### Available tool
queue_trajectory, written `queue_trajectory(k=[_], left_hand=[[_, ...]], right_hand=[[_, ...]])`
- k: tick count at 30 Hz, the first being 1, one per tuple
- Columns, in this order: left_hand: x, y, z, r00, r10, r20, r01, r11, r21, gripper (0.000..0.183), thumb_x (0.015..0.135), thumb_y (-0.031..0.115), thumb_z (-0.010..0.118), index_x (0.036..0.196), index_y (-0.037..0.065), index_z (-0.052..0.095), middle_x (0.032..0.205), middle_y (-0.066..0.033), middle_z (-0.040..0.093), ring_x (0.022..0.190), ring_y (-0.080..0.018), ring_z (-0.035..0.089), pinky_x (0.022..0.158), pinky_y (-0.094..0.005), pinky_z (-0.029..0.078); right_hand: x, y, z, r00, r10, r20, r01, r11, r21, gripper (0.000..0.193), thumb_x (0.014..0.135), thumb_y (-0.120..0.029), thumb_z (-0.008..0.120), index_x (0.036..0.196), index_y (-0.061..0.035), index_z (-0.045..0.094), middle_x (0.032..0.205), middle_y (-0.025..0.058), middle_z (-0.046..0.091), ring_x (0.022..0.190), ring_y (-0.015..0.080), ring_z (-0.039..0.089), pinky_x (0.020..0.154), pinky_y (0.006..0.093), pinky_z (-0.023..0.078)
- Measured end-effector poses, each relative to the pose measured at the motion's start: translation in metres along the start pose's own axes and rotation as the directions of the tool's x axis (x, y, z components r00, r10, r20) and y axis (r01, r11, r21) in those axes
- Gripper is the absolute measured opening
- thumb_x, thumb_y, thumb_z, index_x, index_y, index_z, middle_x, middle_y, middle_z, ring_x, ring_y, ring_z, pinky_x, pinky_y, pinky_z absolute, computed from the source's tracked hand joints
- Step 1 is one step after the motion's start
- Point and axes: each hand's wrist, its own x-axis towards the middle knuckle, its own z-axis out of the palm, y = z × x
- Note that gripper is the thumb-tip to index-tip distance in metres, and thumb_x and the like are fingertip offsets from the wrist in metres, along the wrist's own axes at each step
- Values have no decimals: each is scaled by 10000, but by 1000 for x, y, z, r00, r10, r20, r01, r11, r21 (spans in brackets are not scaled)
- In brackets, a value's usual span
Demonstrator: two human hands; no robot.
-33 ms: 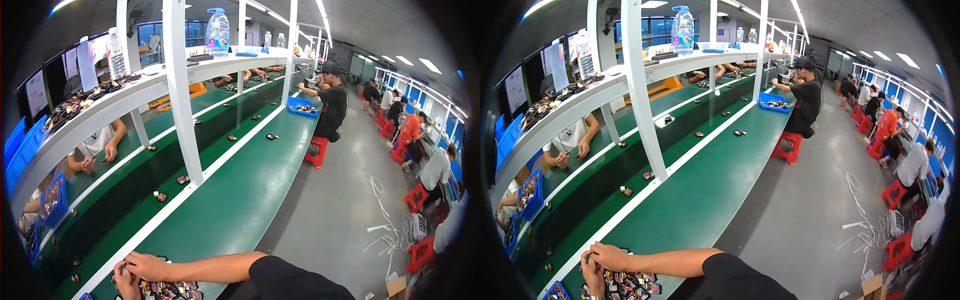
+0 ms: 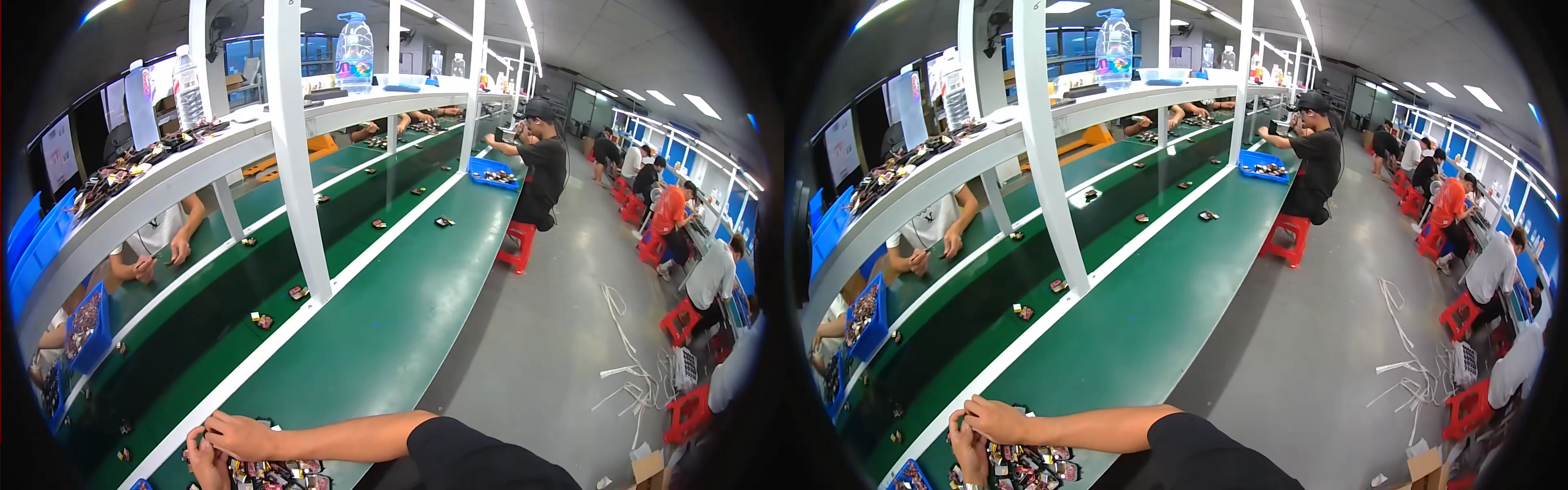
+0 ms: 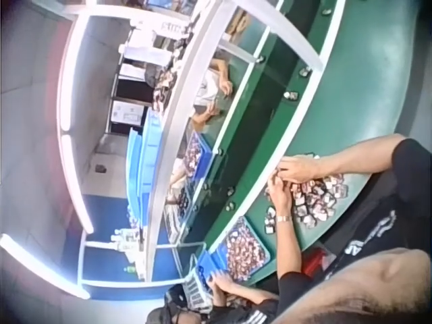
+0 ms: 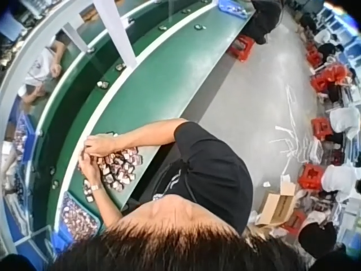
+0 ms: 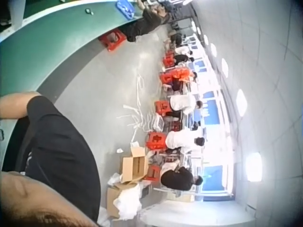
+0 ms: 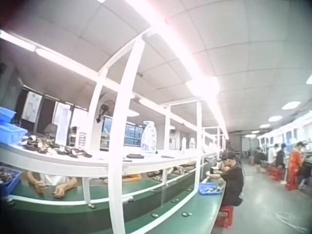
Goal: Sorting and arranging small square electronic components or packaged goods on an assembly line workbench.
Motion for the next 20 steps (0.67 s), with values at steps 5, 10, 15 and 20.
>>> queue_trajectory(k=[5, 10, 15, 20], left_hand=[[-8, 7, -4, 1000, -14, 0, 14, 999, -36, 319, 940, 96, 512, 1244, 85, 416, 997, -67, 589, 877, -137, 607, 798, -311, 542], [-11, 13, -1, 998, -56, -34, 57, 998, 31, 283, 921, 70, 520, 1200, 80, 475, 974, -33, 607, 882, -125, 608, 793, -303, 553], [1, 6, 9, 985, -89, 148, 103, 991, -90, 310, 958, 111, 526, 1255, 64, 447, 1037, -53, 594, 984, -146, 600, 915, -351, 522], [-5, 7, -9, 985, -89, 148, 99, 993, -59, 274, 992, 87, 459, 1264, 65, 433, 1212, -90, 587, 1168, -200, 556, 995, -390, 477]], right_hand=[[3, -3, 9, 1000, -18, 5, 18, 1000, -3, 204, 681, -94, 623, 861, -11, 573, 958, 98, 544, 885, 271, 536, 711, 341, 505], [12, -9, -1, 998, -58, -37, 58, 998, -19, 142, 753, -103, 604, 869, -22, 596, 916, 105, 573, 864, 288, 566, 756, 352, 497], [3, 3, -15, 993, 43, 108, -32, 995, -97, 226, 726, -76, 628, 949, -44, 617, 969, 88, 600, 902, 281, 582, 762, 354, 515], [5, -4, 0, 989, 69, 130, -58, 995, -85, 294, 713, -38, 648, 1006, -63, 643, 985, 73, 609, 892, 270, 590, 764, 343, 522]])
